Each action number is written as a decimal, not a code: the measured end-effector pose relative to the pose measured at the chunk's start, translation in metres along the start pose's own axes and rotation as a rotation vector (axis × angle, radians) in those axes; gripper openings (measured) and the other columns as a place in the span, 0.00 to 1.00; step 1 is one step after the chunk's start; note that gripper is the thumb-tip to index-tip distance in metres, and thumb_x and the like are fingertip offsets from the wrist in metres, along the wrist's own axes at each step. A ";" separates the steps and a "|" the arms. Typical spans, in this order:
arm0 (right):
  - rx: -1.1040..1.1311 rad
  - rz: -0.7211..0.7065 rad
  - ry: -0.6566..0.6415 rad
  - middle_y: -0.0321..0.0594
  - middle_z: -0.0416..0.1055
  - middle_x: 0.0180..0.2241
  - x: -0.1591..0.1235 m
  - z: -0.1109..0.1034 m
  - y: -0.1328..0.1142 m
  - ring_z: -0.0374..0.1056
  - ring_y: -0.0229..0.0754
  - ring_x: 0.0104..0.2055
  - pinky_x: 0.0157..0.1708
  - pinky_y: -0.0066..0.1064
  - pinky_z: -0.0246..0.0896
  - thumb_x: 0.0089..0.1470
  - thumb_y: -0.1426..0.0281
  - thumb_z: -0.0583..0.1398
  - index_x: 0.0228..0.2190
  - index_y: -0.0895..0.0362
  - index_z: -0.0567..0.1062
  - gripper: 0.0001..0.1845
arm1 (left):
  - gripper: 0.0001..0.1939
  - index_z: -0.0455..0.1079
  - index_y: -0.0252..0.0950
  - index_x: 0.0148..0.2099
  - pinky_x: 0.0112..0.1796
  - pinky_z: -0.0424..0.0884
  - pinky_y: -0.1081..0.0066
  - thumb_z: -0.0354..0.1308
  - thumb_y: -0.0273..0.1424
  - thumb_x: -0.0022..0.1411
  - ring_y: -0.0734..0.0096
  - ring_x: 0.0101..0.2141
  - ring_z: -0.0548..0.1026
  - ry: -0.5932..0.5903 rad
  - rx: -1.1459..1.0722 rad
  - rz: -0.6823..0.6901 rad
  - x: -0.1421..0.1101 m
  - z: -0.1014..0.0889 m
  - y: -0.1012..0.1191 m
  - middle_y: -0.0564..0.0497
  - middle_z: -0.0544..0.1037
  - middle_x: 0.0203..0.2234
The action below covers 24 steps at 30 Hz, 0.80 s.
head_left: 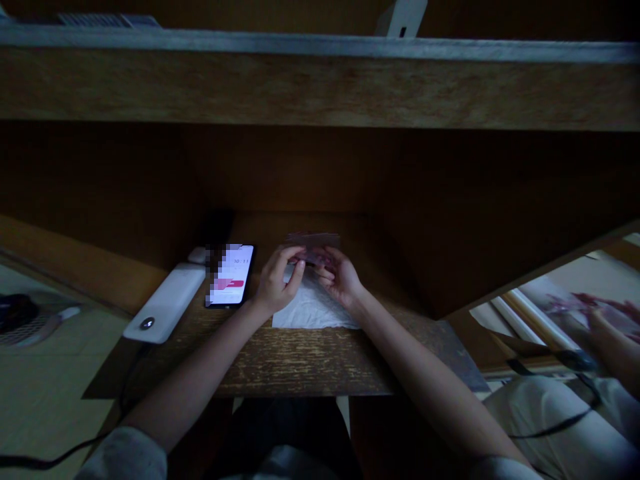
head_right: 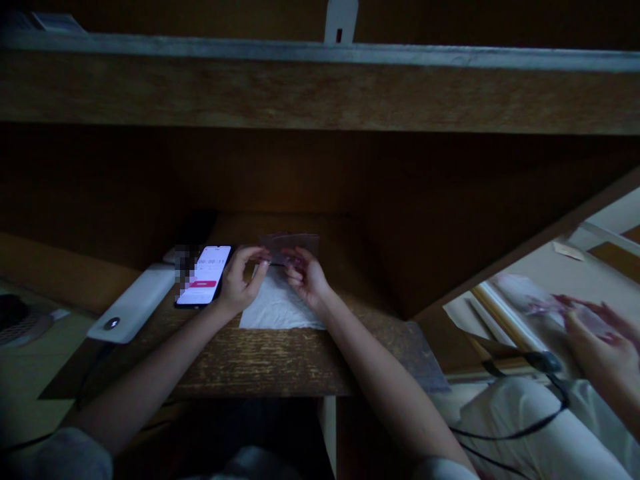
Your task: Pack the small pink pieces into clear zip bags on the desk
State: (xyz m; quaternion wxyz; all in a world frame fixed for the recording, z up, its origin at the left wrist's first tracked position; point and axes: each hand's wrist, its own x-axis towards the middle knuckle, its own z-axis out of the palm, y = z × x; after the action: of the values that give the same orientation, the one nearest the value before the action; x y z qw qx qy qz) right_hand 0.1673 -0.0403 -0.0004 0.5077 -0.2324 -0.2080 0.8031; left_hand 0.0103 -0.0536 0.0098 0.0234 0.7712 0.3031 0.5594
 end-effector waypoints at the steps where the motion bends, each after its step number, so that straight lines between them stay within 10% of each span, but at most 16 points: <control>1: 0.004 0.005 0.002 0.28 0.53 0.14 0.000 0.000 0.000 0.38 0.27 0.12 0.09 0.18 0.31 0.57 0.68 0.49 0.27 0.59 0.67 0.12 | 0.11 0.63 0.35 0.47 0.38 0.70 0.71 0.52 0.26 0.60 0.72 0.38 0.72 -0.004 0.005 0.002 0.000 0.000 0.000 0.48 0.73 0.38; 24: -0.016 0.183 -0.003 0.28 0.53 0.12 -0.001 0.005 -0.003 0.37 0.25 0.10 0.08 0.15 0.31 0.61 0.63 0.43 0.24 0.57 0.58 0.17 | 0.05 0.65 0.36 0.41 0.37 0.69 0.71 0.50 0.26 0.61 0.72 0.36 0.72 0.078 0.013 -0.101 -0.003 0.000 -0.002 0.49 0.73 0.33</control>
State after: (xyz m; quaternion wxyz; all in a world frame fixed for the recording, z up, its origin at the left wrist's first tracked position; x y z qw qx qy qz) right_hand 0.1668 -0.0408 0.0054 0.4299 -0.2532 -0.1930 0.8449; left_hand 0.0090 -0.0531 0.0068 0.0351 0.7326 0.3459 0.5852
